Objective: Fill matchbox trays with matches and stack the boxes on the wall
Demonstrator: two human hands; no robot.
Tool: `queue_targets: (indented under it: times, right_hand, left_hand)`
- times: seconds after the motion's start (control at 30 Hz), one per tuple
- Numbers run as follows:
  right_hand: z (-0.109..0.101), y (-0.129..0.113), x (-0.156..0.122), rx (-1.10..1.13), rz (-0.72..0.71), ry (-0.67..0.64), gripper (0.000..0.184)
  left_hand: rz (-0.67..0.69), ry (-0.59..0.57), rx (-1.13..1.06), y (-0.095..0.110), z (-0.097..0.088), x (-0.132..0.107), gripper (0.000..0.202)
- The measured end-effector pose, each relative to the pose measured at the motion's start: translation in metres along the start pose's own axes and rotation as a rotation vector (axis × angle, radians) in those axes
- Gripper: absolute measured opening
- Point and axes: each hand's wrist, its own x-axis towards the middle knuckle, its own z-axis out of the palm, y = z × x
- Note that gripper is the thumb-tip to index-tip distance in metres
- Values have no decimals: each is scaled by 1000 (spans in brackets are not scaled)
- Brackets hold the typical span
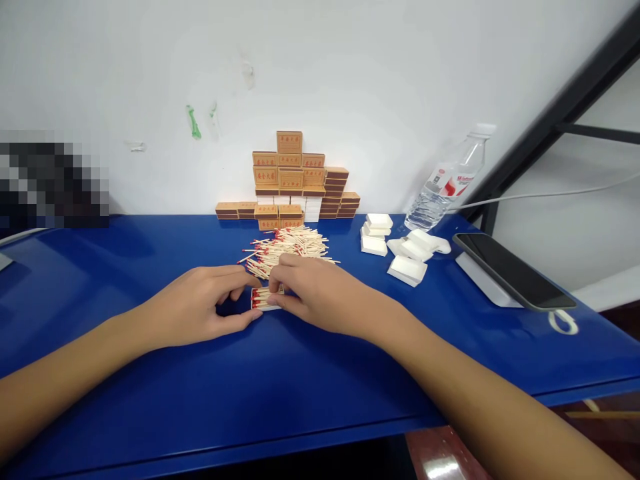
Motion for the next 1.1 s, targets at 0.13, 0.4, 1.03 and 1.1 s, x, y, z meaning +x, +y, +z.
queue_targets:
  times: [0.13, 0.4, 1.03, 1.1]
  right_hand:
    - [-8, 9, -4, -37, 17, -2, 10]
    - [-4, 11, -3, 24, 20, -51, 16]
    - [7, -3, 3, 115, -34, 43, 7]
    - [6, -3, 2, 136, -74, 50, 10]
  left_hand:
    - [1, -3, 3, -1, 0, -1, 25]
    - [4, 2, 9, 1, -1, 1, 24]
    - [26, -11, -2, 2, 2, -2, 25]
    - [28, -7, 1, 2, 2, -1, 26]
